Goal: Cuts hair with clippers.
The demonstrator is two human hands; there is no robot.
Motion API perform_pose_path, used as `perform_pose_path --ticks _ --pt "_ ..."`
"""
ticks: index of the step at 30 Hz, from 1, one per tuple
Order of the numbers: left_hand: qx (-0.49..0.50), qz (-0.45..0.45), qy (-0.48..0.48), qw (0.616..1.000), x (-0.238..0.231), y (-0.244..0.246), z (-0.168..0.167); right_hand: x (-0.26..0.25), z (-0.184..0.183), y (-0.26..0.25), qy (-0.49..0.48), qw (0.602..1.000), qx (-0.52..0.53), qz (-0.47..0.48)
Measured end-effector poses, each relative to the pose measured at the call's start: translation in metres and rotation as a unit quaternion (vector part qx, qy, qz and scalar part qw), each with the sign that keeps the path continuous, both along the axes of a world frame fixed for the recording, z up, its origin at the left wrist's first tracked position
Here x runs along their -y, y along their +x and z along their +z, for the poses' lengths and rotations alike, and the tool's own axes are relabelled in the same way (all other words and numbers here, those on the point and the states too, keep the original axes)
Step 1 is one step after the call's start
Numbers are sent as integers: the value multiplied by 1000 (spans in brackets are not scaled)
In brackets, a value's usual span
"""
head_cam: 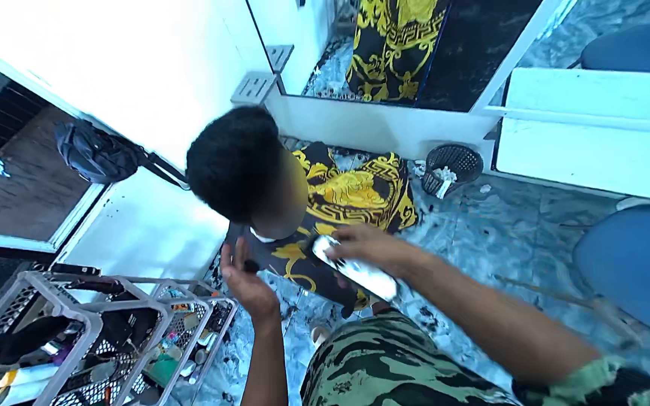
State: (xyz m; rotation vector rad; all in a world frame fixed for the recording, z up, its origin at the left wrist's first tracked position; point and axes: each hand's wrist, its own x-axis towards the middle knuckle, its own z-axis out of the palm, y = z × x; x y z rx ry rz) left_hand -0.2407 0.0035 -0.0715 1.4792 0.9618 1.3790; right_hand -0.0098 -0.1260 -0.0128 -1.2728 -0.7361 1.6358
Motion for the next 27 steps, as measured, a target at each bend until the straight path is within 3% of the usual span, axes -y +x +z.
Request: perform_pose_path --ticks 3,6,8,11,13,14,17,19,21,23,27 --pt "-72 36 115 990 14 -6 -7 79 -79 26 -51 976 -178 -113" --pt "-107 -72 255 958 26 29 19 139 -139 47 -57 907 -312 -278" --pt "-79 -121 318 937 21 68 42 165 -164 67 -67 880 -328 -336" --pt "-38 -82 340 936 4 132 77 175 -174 101 -92 880 -283 -369" --pt "-60 -121 276 952 -2 168 100 165 -172 120 -96 892 -245 -367" --pt "-78 -182 229 953 0 182 109 154 -168 127 -97 900 -221 -364" --pt "-172 -373 139 901 31 194 110 113 -143 137 -84 931 -137 -327" --pt "-203 -412 109 881 64 176 92 82 -121 134 -59 955 -86 -276" --pt "-198 -384 27 902 89 143 66 52 -98 128 -17 974 -61 -219" --pt "-197 -300 -68 931 102 106 43 18 -72 122 38 985 -41 -161" --pt "-195 -108 -111 968 105 54 29 -64 -31 119 142 988 63 -17"
